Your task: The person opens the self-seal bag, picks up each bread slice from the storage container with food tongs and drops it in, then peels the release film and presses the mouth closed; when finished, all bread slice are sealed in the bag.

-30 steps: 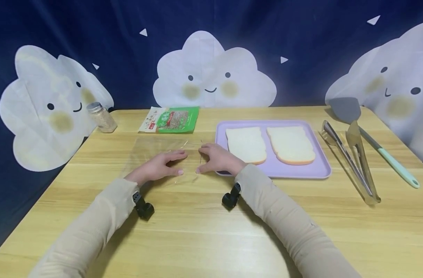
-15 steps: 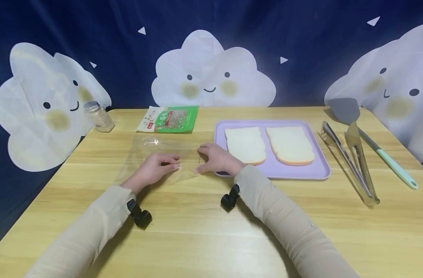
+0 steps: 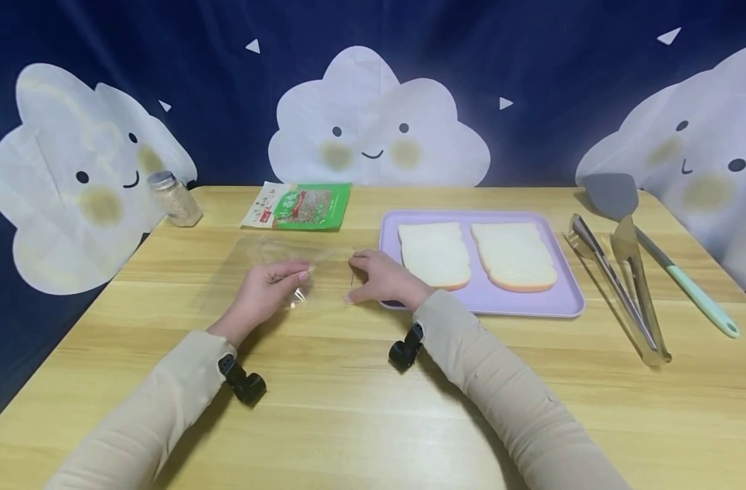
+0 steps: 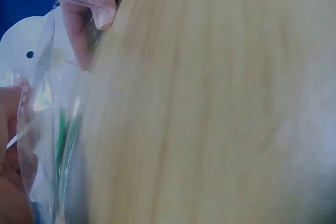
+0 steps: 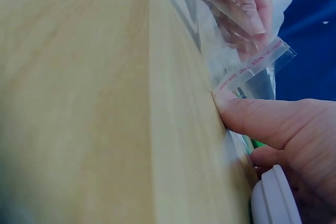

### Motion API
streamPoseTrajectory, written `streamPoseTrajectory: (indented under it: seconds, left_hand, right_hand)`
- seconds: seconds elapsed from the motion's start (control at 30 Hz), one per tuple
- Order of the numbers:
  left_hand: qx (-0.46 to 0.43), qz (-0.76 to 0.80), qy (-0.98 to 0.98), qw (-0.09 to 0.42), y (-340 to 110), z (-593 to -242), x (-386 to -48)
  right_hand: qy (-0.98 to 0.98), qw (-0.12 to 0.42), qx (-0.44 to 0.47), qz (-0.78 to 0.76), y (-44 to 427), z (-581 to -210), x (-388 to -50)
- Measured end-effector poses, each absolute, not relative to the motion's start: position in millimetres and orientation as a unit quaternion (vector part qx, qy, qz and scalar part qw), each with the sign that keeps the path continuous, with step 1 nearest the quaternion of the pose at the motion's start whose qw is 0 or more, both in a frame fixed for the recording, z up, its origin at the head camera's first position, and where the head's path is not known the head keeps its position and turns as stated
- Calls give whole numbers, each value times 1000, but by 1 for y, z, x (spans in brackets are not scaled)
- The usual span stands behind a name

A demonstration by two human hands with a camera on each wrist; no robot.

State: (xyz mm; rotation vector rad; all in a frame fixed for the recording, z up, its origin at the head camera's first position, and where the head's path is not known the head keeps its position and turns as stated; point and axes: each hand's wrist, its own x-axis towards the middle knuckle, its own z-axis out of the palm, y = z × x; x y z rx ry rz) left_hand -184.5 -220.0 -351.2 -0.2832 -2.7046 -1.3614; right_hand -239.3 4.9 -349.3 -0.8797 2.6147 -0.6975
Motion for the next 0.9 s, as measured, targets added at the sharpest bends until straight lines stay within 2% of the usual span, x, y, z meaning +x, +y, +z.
streamPoseTrajectory:
  seconds: [0.43, 0.9]
  left_hand:
    - [-88, -462, -871, 143, -219, -351, -181]
    - [-79, -449, -873, 172, -215, -346, -183]
  right_hand:
    - [908, 146, -310, -241, 5, -350, -240]
    - [909, 144, -315, -233, 5, -350, -240]
